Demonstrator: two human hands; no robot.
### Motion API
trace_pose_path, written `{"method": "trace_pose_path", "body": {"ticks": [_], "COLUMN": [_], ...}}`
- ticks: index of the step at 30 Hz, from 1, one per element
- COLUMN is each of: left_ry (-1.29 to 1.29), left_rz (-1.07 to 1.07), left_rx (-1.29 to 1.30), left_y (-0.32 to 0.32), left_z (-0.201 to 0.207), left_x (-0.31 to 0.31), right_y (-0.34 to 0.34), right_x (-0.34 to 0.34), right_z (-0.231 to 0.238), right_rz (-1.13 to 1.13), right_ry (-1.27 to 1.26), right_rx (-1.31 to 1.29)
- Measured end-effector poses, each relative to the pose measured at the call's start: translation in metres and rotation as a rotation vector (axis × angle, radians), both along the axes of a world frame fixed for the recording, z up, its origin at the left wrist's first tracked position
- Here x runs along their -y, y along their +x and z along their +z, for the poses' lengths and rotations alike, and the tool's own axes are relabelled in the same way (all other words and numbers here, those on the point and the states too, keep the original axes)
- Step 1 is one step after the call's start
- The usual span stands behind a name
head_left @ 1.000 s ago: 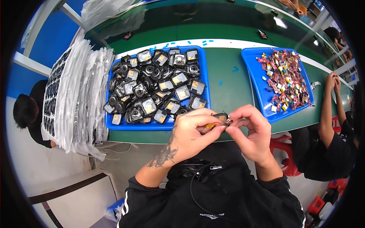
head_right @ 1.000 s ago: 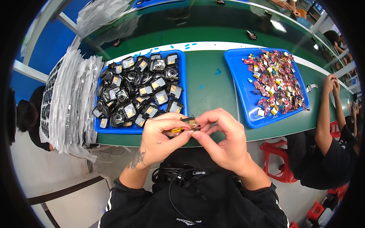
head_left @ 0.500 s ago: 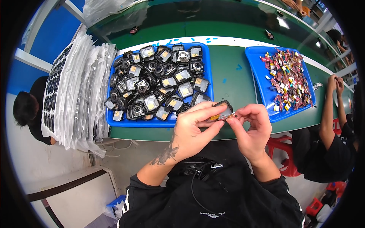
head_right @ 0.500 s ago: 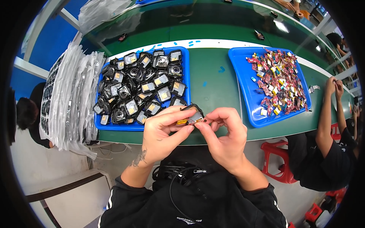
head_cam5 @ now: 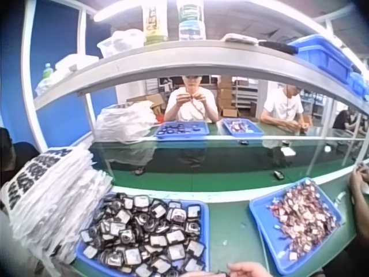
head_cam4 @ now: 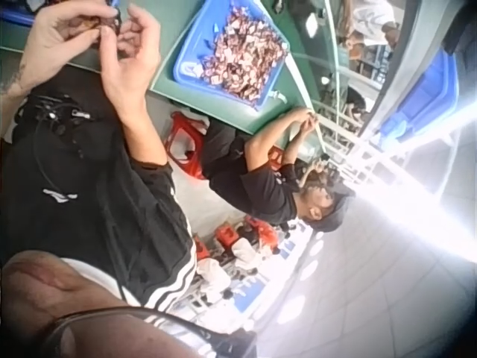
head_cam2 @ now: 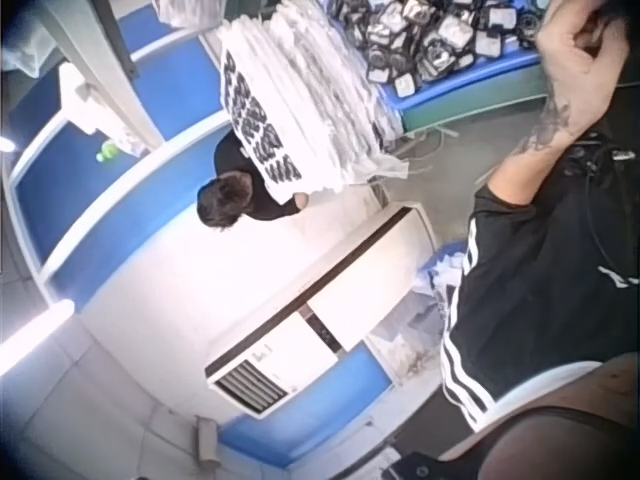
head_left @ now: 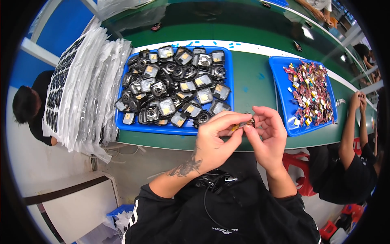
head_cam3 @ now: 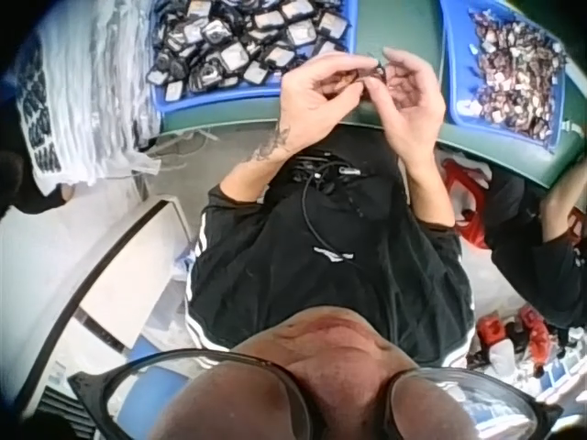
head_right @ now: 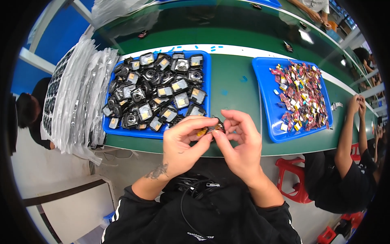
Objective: Assembling internal components of smartwatches on a factory production line, including installing batteries and circuit boards.
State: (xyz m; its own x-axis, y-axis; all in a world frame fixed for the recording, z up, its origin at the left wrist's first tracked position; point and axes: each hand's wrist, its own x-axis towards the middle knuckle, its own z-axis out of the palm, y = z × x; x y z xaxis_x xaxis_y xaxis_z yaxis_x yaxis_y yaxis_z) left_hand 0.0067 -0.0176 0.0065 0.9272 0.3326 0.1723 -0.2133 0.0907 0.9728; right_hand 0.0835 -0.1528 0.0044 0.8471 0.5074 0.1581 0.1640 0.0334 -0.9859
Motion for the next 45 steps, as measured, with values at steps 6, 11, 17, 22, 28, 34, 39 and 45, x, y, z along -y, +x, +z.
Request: {"method": "trace_pose_path", "body": {"ticks": [6, 11, 17, 22, 28, 34, 39, 45], "left_ry": [0.744, 1.311, 1.301, 0.461, 0.449, -0.252, -0.488, -0.644], "left_rz": [0.402, 0.650, 0.536, 0.432, 0.297, 0.261, 0.046, -0.091], "left_rx": [-0.119, -0.390, -0.461, -0.306, -0.104, -0.001, 0.078, -0.005], "left_y": [-0.012, -0.034, -0.046, -0.041, -0.029, -0.030, -0.008, 0.026], "left_z": [0.005, -0.003, 0.009, 0.010, 0.023, 0.024, 0.017, 0.012], "left_x": [-0.050, -0.093, -0.090, -0.086, -0.101, -0.110, -0.089, -0.065], "right_y": [0.090, 0.245, 0.305, 0.319, 0.330, 0.270, 0.204, 0.176], "right_x": [-0.028, -0.127, -0.154, -0.135, -0.072, 0.026, 0.060, 0.093], "right_z": [0.032, 0.021, -0.047, -0.038, 0.017, 0.041, 0.033, 0.031], "right_rz": [0.227, -0.021, -0.257, -0.208, -0.246, -0.011, 0.314, 0.060], "right_ry": [-0.170, -0.231, -0.648, -0.657, -0.750, -0.856, -1.076, -0.893], "right_rx": [0.109, -0.007, 0.218, 0.130, 0.596, 0.891, 0.900, 0.766]}}
